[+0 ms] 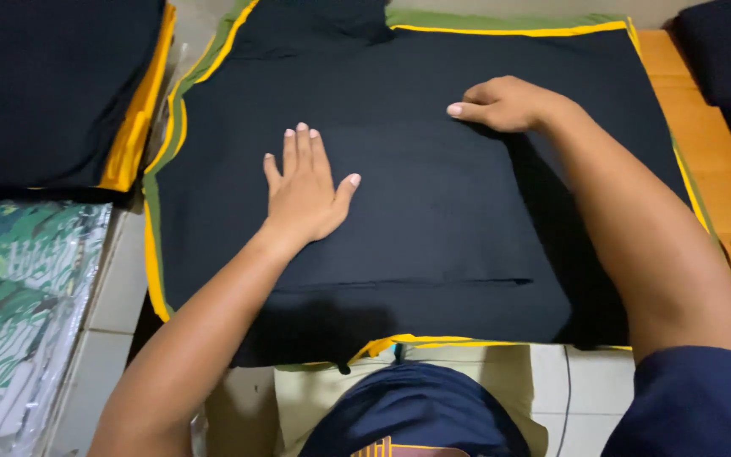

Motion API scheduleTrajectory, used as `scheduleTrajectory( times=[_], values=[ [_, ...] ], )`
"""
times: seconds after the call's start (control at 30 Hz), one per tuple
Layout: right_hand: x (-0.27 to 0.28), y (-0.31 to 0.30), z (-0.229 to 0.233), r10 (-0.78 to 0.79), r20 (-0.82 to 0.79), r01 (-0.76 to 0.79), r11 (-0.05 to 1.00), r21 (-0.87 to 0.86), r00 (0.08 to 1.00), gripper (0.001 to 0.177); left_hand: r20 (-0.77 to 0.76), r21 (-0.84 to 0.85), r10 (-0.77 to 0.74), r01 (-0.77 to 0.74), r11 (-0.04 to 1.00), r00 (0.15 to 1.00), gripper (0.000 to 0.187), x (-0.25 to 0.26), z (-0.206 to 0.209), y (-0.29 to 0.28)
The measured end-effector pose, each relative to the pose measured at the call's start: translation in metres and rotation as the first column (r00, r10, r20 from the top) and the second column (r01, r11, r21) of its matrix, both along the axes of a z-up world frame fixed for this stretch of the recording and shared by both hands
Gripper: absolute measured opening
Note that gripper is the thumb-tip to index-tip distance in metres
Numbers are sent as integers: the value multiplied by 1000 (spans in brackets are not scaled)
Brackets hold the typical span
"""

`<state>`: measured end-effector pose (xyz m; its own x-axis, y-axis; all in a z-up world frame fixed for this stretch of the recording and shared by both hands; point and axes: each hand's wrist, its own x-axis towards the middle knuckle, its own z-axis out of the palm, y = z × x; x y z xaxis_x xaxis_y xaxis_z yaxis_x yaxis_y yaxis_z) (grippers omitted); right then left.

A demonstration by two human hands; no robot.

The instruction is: Smoothing and folding t-shirts on a flat surface to prepare them for storage.

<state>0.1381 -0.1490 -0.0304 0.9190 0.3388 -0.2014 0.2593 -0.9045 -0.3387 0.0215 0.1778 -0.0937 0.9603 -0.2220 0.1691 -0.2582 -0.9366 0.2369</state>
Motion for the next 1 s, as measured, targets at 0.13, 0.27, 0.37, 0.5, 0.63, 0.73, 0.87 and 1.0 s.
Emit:
scheduleTrajectory(
  times=[0.13,0.27,0.37,0.5,0.63,0.73,0.87,1.0],
  values=[
    [-13,-32,-19,-21,79,2,971,239,997,28,11,28,-25,25,999,1000,88,-4,1,2],
    [-21,-34,-34,113,415,-170,980,103,903,30,16,34,-38,37,999,999,92,-4,-4,6],
    [-41,-39,-20,251,644,-241,965,-107,722,36,-18,45,-48,49,998,999,90,-4,0,10],
    [-82,-21,23,374,688,-480,876,-42,622,35,-31,34,-93,94,995,995,91,-17,18,-6],
    [-114,-12,19,511,545,-562,823,-85,665,68,-193,21,-151,158,987,970,90,-35,31,-20],
    [-123,-22,1,509,339,-502,857,-116,791,99,-262,76,-137,162,984,955,95,-43,34,-15],
    [-122,-39,-10,399,215,-367,914,-175,891,133,-217,89,-178,201,976,960,104,-49,35,-3],
    [-122,-55,-20,351,241,-346,936,-61,905,136,-190,93,-205,225,970,960,108,-47,33,3]
  ],
)
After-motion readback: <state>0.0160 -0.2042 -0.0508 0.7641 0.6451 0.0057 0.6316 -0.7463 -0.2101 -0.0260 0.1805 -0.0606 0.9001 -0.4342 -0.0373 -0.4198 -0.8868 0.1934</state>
